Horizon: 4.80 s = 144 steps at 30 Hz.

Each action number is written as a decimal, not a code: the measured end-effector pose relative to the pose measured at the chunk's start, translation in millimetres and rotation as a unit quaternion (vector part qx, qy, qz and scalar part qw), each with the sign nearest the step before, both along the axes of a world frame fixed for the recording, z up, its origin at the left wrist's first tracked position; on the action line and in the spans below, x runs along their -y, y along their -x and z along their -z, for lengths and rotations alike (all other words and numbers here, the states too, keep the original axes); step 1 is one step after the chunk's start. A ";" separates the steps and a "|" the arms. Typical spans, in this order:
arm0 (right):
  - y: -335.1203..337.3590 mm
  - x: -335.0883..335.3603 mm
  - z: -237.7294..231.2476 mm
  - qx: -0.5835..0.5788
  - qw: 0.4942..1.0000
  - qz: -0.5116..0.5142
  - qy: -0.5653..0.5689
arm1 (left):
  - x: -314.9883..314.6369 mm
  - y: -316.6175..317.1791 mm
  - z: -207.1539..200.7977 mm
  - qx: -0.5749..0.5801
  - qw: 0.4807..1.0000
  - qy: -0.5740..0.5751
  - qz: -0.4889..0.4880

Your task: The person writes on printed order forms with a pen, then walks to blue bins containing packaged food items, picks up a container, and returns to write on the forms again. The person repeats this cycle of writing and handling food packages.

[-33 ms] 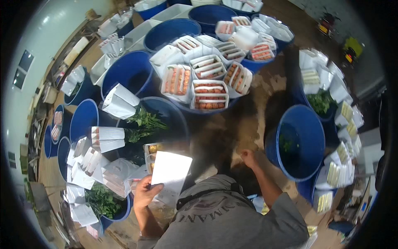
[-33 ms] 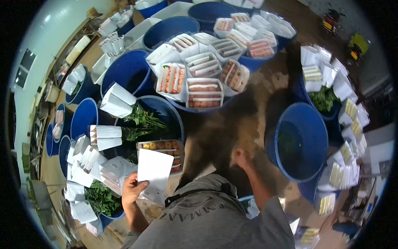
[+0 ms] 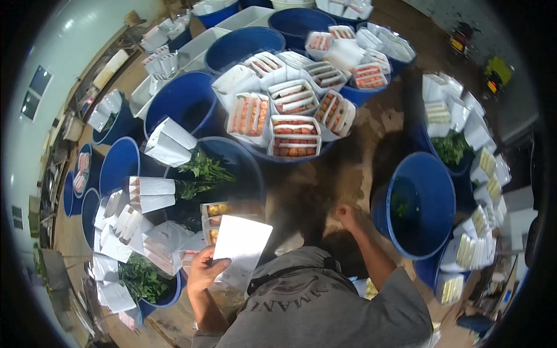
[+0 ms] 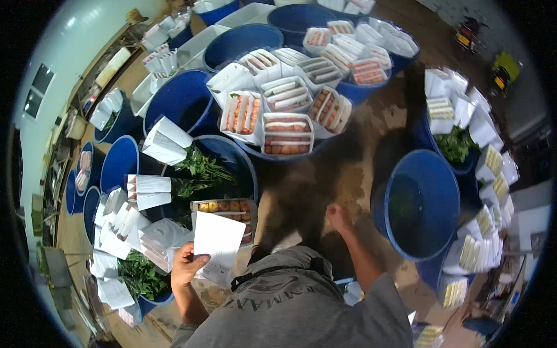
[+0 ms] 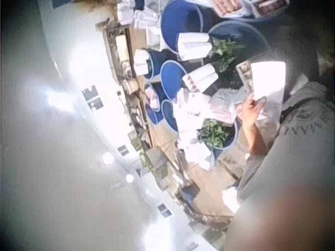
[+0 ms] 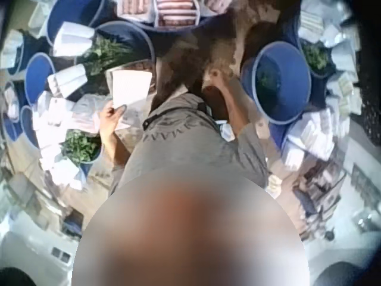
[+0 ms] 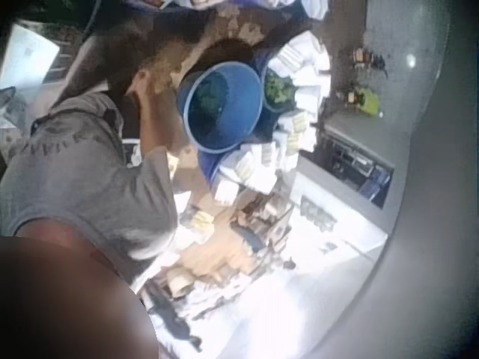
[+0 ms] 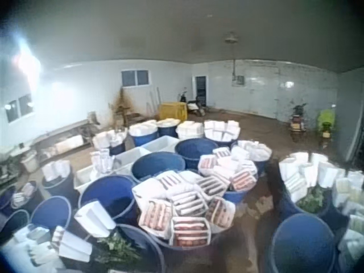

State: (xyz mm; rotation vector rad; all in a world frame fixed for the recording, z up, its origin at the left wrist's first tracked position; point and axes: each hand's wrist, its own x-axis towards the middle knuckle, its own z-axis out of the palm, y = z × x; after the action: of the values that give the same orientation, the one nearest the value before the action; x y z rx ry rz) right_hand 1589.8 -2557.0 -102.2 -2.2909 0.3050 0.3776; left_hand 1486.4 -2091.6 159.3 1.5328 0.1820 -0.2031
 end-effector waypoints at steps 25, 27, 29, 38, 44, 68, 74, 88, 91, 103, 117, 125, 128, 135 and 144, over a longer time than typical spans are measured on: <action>-256.6 -44.7 9.0 0.114 0.915 -0.385 0.021 | 123.5 -106.2 -4.3 -0.021 0.960 -0.023 -0.277; -272.4 -37.3 10.3 0.149 0.921 -0.359 -0.029 | 145.5 -117.6 -2.0 -0.036 0.951 -0.022 -0.307; -287.7 -26.5 5.9 0.174 0.919 -0.350 -0.045 | 160.2 -120.7 1.2 -0.053 0.948 -0.014 -0.314; -350.4 62.7 23.1 0.156 0.956 -0.248 -0.001 | 212.1 -140.1 11.6 -0.073 0.933 -0.061 -0.347; -373.1 66.5 31.4 0.184 0.966 -0.182 0.004 | 225.4 -166.6 10.6 -0.105 0.938 -0.074 -0.323; -374.6 6.3 15.1 0.162 0.903 -0.397 -0.025 | 251.2 -162.1 10.8 -0.108 0.926 -0.072 -0.356; -368.2 25.4 21.8 0.186 0.905 -0.380 -0.047 | 255.4 -162.7 9.5 -0.106 0.918 -0.064 -0.376; -386.5 31.7 4.1 0.322 0.889 -0.327 -0.001 | 241.4 -176.4 12.5 -0.098 0.929 -0.107 -0.341; -404.9 3.2 -21.1 0.339 0.878 -0.337 -0.032 | 240.3 -186.6 4.6 -0.107 0.932 -0.099 -0.331; -416.2 -82.8 -46.5 0.347 0.834 -0.425 -0.054 | 246.9 -174.3 4.3 -0.117 0.921 -0.123 -0.351; -441.4 -12.3 -16.6 0.305 0.874 -0.378 0.027 | 238.4 -178.2 8.2 -0.117 0.932 -0.101 -0.327; -412.8 -121.5 -51.4 0.382 0.756 -0.529 -0.043 | 240.6 -187.4 -4.2 -0.126 0.926 -0.119 -0.335; -417.6 -143.5 -62.8 0.279 0.715 -0.641 0.001 | 249.6 -177.2 -7.4 -0.116 0.920 -0.111 -0.357; -454.3 -96.6 -43.0 0.365 0.769 -0.520 -0.071 | 253.9 -166.7 -8.3 -0.117 0.915 -0.123 -0.367; -464.3 -67.9 -40.8 0.321 0.834 -0.446 -0.045 | 245.3 -181.7 -4.3 -0.111 0.926 -0.120 -0.341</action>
State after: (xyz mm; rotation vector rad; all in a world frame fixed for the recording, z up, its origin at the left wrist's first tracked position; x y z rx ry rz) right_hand 2054.1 -2489.1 -61.3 -2.1777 -1.1292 0.0341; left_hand 1668.2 -2336.9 163.6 1.5938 0.9328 0.2111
